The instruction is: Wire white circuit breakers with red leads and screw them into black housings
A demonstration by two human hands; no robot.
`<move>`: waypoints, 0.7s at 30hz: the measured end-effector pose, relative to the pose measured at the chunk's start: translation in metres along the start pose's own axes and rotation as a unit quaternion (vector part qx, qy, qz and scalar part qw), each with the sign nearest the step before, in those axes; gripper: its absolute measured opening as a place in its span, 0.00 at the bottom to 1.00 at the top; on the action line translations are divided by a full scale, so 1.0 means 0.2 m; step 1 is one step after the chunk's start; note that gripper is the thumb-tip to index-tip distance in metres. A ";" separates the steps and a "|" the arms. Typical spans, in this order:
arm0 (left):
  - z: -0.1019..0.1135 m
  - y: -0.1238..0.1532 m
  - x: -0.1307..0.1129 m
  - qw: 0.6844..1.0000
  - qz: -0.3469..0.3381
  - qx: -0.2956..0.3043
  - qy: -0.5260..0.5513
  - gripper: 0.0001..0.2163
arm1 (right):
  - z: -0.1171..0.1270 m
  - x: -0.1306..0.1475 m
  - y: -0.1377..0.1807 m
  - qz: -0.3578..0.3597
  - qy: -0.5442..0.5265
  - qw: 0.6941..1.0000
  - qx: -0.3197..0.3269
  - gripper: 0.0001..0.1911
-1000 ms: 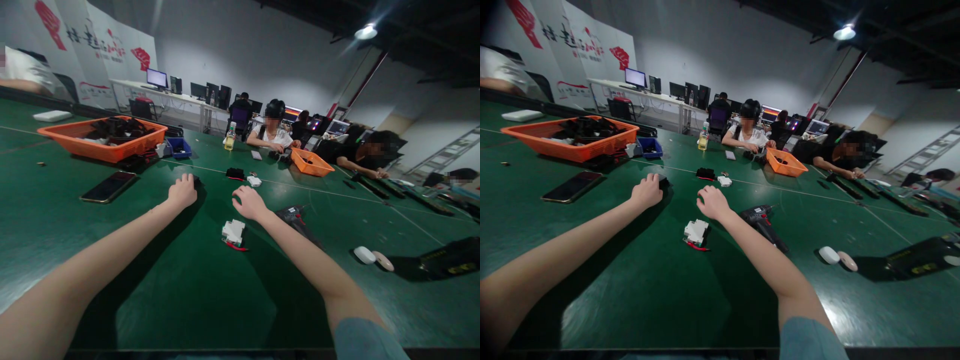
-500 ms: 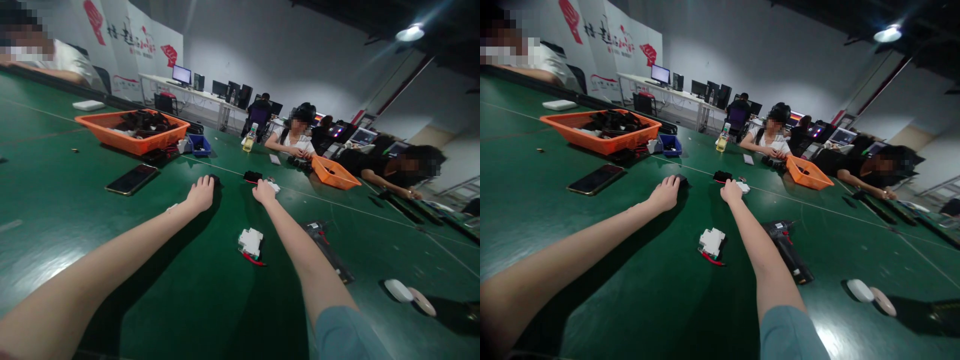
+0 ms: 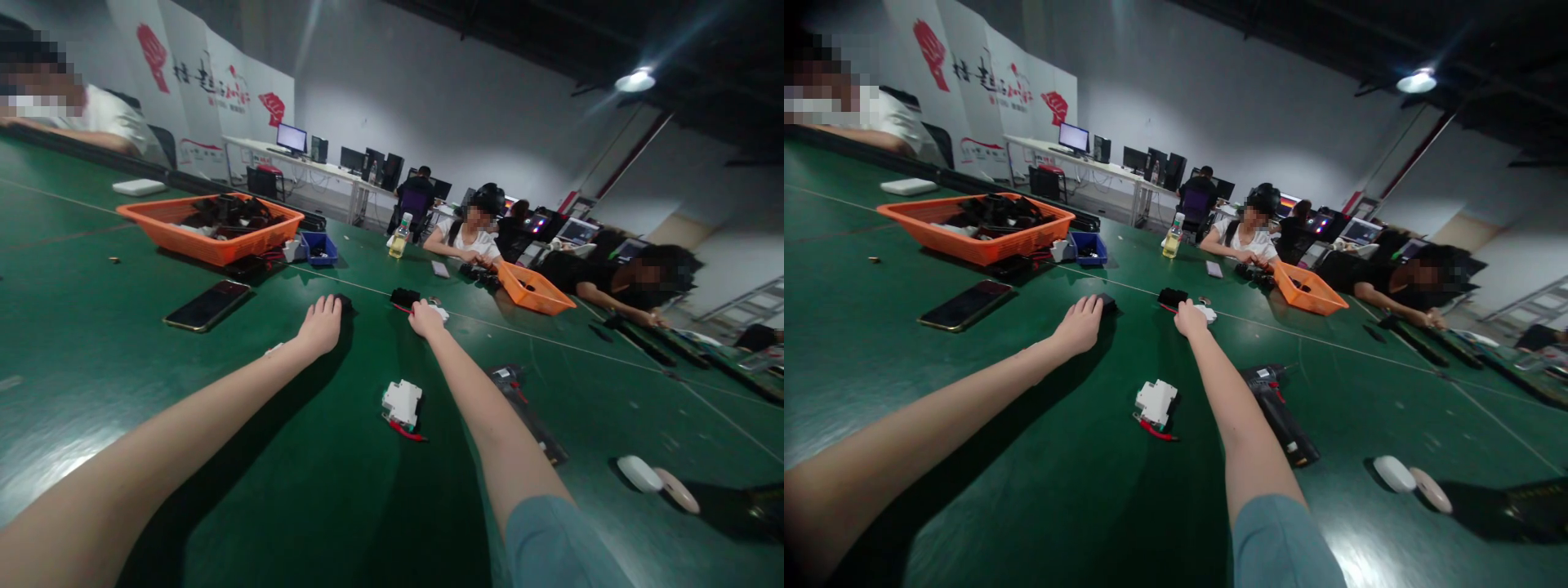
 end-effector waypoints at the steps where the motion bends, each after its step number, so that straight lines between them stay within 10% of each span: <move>1: 0.00 0.00 0.00 1.000 -0.005 -0.004 -0.006 0.30 | 0.01 0.00 0.01 0.004 -0.002 1.000 0.003 0.17; 10: 0.03 0.00 -0.02 0.998 -0.032 -0.021 -0.051 0.28 | 0.13 0.04 0.19 0.072 -0.035 0.996 0.036 0.16; 21: 0.08 0.01 -0.01 0.999 -0.009 -0.023 -0.030 0.26 | 0.28 0.06 0.77 0.220 -0.077 0.966 0.114 0.08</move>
Point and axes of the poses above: each hand's wrist, its own y-axis away from the middle knuckle, its own z-axis out of the back of the hand, x = y × z, the point moved 4 cm from there along -y, towards the middle knuckle, and after that the axes turned 1 degree about -y, right-handed, at the moved point
